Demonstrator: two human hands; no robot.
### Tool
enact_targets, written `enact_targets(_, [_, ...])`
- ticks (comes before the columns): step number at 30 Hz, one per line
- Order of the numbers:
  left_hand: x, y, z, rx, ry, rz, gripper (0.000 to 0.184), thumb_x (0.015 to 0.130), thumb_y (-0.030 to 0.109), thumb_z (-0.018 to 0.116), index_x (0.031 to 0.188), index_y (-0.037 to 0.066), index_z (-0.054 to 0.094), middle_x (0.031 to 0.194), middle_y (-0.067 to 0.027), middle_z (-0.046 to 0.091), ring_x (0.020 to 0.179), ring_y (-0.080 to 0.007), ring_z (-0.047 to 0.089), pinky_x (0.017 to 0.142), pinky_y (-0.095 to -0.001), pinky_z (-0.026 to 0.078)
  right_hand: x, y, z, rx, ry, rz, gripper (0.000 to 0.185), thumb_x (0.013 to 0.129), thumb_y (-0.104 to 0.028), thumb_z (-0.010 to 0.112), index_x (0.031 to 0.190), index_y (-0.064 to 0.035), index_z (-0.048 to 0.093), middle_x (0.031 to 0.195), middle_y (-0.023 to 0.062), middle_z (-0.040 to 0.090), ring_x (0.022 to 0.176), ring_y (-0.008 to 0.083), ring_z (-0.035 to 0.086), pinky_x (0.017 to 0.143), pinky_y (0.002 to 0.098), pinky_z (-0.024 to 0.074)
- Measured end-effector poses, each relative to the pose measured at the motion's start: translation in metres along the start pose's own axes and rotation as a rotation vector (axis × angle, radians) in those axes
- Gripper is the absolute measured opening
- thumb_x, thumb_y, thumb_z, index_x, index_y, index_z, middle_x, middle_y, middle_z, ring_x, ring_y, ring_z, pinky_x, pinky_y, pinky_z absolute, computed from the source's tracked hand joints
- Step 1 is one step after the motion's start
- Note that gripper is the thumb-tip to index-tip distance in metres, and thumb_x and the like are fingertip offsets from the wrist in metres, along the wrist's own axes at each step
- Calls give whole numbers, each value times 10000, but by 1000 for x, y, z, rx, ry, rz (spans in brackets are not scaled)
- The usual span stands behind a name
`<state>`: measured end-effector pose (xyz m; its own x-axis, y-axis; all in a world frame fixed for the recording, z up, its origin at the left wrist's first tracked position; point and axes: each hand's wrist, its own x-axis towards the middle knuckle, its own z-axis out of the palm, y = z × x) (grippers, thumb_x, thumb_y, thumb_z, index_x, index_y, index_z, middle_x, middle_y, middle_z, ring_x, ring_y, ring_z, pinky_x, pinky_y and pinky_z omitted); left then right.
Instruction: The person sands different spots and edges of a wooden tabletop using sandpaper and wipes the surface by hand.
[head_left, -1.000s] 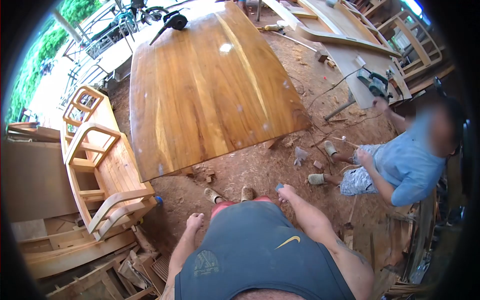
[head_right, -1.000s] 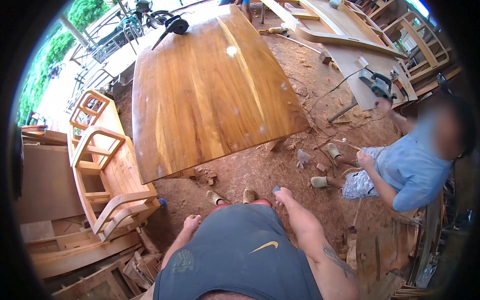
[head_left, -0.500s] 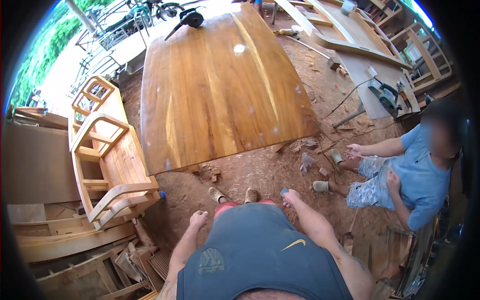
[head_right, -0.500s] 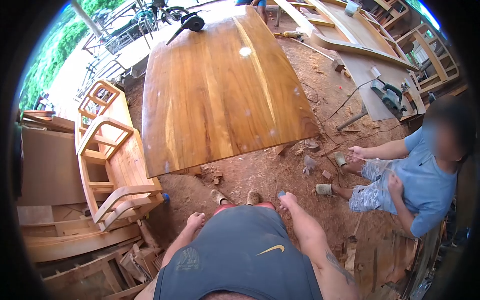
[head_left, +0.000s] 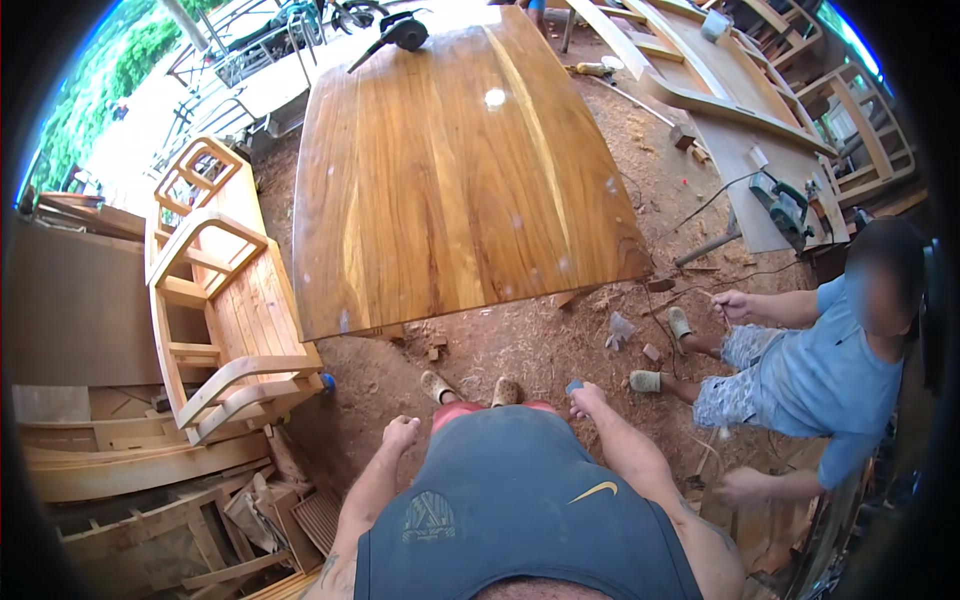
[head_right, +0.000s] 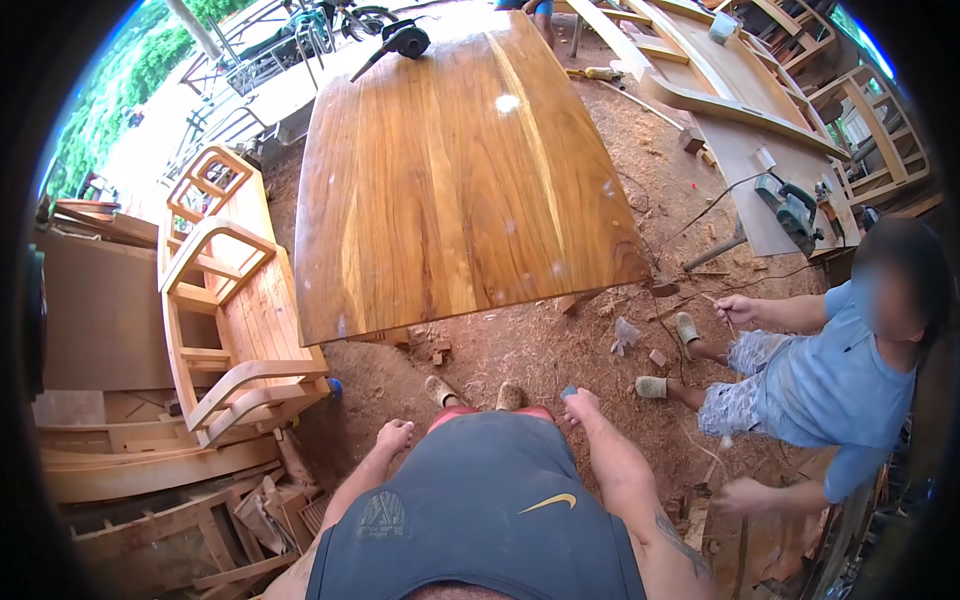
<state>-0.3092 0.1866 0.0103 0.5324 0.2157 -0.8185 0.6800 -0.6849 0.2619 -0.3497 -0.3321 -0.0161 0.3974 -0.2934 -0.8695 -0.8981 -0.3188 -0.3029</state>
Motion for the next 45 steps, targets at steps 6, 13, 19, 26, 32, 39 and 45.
enact_targets(6, [5,-3,-1,-11,-30,-24,443,1005,427,645,1249,76,761,967,-97,816,866,-215,782,855,-389,605,2,3,1,56,3,-6,219,965,-202,596,1100,-35,637,881,103,758,680,225,778,541,374,624])
enact_targets(13, [15,-9,0,-3,-17,3,421,1016,414,661,1236,70,762,945,-85,813,848,-203,775,831,-378,602,4,5,-2,18,4,11,225,963,-208,597,1100,-35,642,894,107,771,691,224,783,560,368,631])
enact_targets(19, [13,-5,-1,-31,-19,-3,408,1022,397,676,1247,67,762,981,-91,816,885,-204,774,863,-378,598,3,3,-3,1,21,13,247,971,-250,606,1123,-59,642,859,95,783,686,221,785,564,372,625])
enact_targets(26, [-51,67,32,-79,-10,695,474,1011,454,665,1284,73,736,1173,-175,788,1109,-320,757,985,-463,576,16,9,1,-20,-18,64,229,983,-246,623,1119,-62,632,831,92,753,644,215,760,492,364,588])
enact_targets(32, [-77,79,63,69,-307,781,473,986,422,694,1290,62,732,1212,-181,773,1137,-322,743,1003,-458,567,-8,-9,-11,-35,1,40,269,959,-269,631,1118,-53,657,836,115,772,603,212,742,503,364,594])
enact_targets(39, [-78,12,32,291,-111,414,477,956,383,728,1297,49,727,1257,-188,756,1168,-323,727,1024,-452,556,-13,-31,-19,-140,69,-51,348,893,-294,641,1125,-44,713,849,155,788,701,288,775,645,428,626])
enact_targets(45, [-50,-4,-13,291,146,157,487,931,351,757,1302,38,722,1295,-194,740,1196,-325,713,1043,-446,547,-9,-72,-27,-156,457,-307,604,840,-288,705,1400,-70,645,1340,247,696,1227,398,693,1055,491,566])
